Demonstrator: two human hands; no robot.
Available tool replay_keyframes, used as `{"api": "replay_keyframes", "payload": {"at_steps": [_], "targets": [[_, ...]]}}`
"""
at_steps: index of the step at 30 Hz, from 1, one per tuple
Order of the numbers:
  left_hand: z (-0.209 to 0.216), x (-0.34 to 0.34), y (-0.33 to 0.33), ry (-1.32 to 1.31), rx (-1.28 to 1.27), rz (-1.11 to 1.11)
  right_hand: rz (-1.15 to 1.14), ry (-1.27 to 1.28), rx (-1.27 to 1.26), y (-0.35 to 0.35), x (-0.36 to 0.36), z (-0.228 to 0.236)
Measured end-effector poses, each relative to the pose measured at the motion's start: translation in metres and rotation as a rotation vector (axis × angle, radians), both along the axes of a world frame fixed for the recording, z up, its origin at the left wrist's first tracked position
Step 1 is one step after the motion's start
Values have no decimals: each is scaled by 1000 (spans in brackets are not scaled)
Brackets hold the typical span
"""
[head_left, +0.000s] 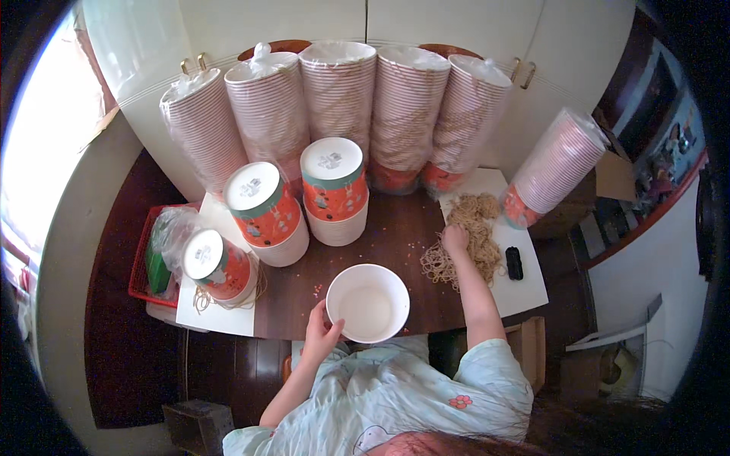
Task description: Tying thin cords through pre-punched holes in paper buckets for assembly.
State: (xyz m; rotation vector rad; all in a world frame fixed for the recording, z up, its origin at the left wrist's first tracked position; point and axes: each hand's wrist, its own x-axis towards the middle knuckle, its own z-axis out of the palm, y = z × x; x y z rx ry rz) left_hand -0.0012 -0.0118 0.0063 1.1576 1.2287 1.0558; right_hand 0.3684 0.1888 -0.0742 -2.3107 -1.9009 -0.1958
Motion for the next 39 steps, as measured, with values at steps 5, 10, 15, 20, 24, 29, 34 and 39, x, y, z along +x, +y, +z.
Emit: {"api": "replay_keyframes", "payload": {"at_steps": [5, 10, 15, 20, 24, 29, 34, 39], "targets": [[-8, -1, -2, -32, -28, 1, -55, -33, -25, 1, 0, -3], [-8, 0, -5, -37, 19, 26, -27, 269, 41, 3, -7, 6], [-14, -4, 4, 67, 137, 93, 276, 890, 201, 6, -35, 39], [-18, -10, 15, 165, 256, 160, 556, 878, 218, -23, -97, 104], [-6, -12, 20, 138, 247, 137, 585, 1138, 29, -43, -127, 123], [-12, -13, 20, 86, 207, 120, 576, 1119, 25, -50, -143, 131], [-16, -11, 28, 91, 252, 129, 656, 1141, -51, -90, -182, 150], [-14, -13, 46, 59, 165, 44, 803, 951, -79, -113, -214, 135]]}}
